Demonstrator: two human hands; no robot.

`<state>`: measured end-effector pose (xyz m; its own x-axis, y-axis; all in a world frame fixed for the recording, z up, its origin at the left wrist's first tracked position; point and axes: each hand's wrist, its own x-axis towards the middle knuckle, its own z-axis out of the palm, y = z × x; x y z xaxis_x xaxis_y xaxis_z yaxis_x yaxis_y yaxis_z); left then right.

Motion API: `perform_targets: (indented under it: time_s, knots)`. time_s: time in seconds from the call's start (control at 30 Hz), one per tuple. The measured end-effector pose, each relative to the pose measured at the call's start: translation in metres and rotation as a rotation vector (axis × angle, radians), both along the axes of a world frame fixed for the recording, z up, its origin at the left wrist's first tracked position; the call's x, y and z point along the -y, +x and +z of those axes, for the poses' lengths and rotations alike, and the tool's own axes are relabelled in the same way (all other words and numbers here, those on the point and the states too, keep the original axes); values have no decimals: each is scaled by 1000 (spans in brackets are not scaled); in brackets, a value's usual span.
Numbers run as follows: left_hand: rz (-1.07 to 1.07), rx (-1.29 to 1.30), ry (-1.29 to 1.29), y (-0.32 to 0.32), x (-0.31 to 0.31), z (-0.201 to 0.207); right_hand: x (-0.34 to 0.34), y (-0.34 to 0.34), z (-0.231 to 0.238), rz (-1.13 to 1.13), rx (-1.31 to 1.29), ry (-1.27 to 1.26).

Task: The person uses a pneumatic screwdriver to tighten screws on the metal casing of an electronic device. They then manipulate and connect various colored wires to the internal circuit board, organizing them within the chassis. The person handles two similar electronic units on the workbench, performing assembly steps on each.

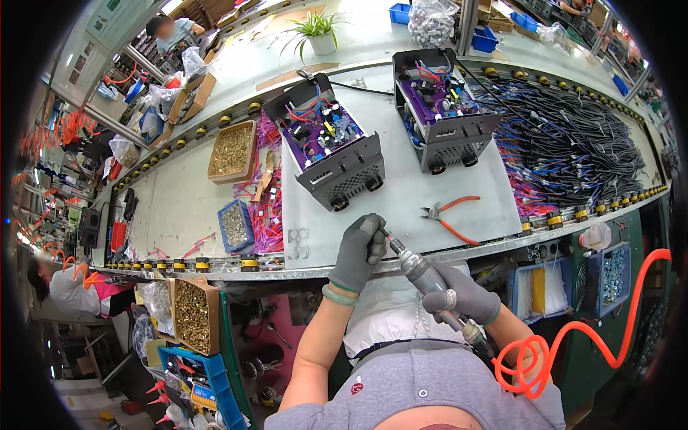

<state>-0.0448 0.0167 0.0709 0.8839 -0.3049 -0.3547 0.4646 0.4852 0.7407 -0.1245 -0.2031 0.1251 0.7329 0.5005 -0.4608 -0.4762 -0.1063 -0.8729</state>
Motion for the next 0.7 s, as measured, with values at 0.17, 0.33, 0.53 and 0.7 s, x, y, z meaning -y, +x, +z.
perform_targets:
  time_s: [0.17, 0.33, 0.53, 0.7]
  knots:
    - [55, 128, 146, 2, 6, -5, 2, 2, 3, -12, 11, -60]
    - [86, 139, 209, 6, 16, 5, 13, 6, -14, -73, -393, 423]
    - [-224, 236, 431, 33, -9, 35, 7, 22, 3, -44, -100, 186]
    - [48, 846, 910, 58, -14, 45, -6, 58, -4, -176, 61, 119]
